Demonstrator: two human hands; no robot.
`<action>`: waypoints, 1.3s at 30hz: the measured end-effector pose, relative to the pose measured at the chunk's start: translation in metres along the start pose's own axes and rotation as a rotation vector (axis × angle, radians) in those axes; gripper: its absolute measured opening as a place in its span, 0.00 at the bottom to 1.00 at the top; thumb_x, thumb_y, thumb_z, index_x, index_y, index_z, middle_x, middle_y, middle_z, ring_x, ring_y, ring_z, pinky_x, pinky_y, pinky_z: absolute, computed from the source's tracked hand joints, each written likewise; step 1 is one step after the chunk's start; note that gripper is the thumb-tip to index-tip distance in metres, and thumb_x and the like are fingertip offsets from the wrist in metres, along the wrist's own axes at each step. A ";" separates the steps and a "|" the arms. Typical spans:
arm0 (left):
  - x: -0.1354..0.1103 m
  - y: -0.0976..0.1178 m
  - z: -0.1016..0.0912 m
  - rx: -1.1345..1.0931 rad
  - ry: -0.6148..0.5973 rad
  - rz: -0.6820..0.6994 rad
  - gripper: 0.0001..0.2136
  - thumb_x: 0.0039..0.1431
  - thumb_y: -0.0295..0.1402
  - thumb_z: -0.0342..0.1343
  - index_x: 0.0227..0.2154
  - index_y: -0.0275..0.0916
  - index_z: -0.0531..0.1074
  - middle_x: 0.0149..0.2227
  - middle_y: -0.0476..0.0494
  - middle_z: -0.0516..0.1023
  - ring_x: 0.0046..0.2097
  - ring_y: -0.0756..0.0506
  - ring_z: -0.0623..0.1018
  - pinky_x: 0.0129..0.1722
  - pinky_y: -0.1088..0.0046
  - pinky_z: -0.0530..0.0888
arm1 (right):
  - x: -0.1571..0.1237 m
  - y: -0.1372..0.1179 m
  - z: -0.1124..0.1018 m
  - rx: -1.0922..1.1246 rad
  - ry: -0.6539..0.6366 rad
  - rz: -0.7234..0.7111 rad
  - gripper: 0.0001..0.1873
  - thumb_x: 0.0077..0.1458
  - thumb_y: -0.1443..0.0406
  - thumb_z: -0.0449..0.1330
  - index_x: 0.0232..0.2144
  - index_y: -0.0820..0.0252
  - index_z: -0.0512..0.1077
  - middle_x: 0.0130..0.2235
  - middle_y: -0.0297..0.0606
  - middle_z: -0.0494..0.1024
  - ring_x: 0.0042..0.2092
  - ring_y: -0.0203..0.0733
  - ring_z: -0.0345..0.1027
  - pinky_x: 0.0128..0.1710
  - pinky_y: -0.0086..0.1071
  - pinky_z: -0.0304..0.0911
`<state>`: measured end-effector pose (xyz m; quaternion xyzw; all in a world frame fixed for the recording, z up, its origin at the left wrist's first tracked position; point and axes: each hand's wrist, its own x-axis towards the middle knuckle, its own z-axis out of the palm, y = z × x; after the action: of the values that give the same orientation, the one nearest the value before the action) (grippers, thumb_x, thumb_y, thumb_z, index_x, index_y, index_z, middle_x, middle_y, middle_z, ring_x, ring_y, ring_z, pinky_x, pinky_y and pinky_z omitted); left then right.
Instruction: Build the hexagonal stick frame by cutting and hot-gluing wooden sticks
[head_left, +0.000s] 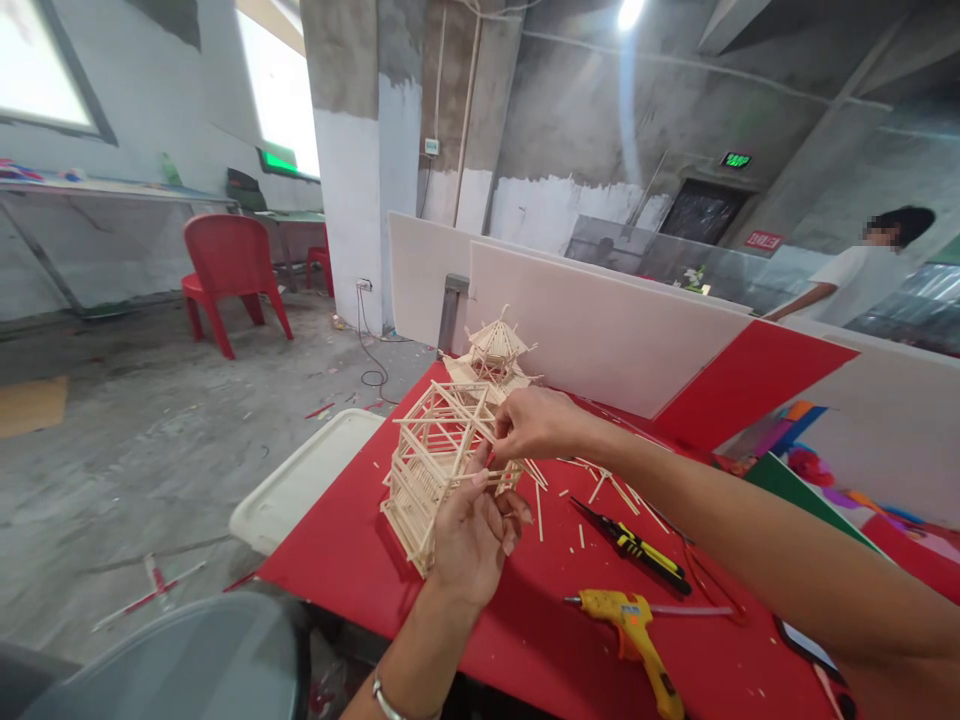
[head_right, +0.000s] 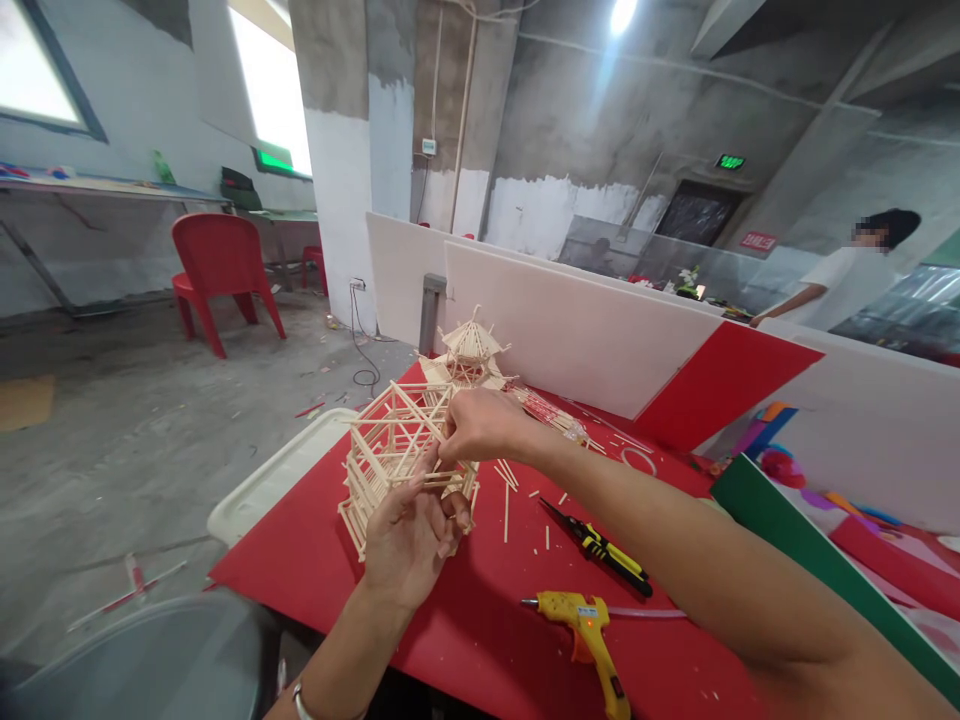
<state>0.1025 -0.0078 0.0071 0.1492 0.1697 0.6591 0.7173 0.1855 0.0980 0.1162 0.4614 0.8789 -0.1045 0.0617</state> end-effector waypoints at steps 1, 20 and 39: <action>0.000 0.000 0.000 0.002 -0.003 0.002 0.33 0.53 0.34 0.55 0.62 0.43 0.53 0.36 0.45 0.73 0.23 0.50 0.75 0.12 0.81 0.62 | 0.000 0.000 0.001 -0.001 0.010 0.001 0.08 0.40 0.57 0.63 0.21 0.55 0.76 0.20 0.32 0.69 0.24 0.33 0.59 0.23 0.31 0.46; 0.001 -0.001 -0.001 -0.003 0.005 0.007 0.30 0.54 0.34 0.55 0.60 0.44 0.55 0.33 0.48 0.72 0.23 0.50 0.75 0.11 0.82 0.61 | -0.001 0.003 0.005 0.024 -0.008 -0.011 0.09 0.42 0.58 0.61 0.20 0.57 0.74 0.18 0.32 0.67 0.22 0.32 0.57 0.22 0.31 0.45; 0.001 -0.001 -0.001 0.014 0.008 0.015 0.29 0.54 0.33 0.54 0.60 0.45 0.56 0.35 0.47 0.73 0.23 0.50 0.75 0.11 0.81 0.62 | -0.003 0.001 0.003 0.031 -0.005 -0.010 0.08 0.43 0.59 0.62 0.20 0.57 0.74 0.19 0.32 0.67 0.23 0.32 0.56 0.23 0.32 0.45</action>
<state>0.1036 -0.0068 0.0057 0.1531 0.1759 0.6640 0.7105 0.1881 0.0956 0.1141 0.4574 0.8794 -0.1196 0.0560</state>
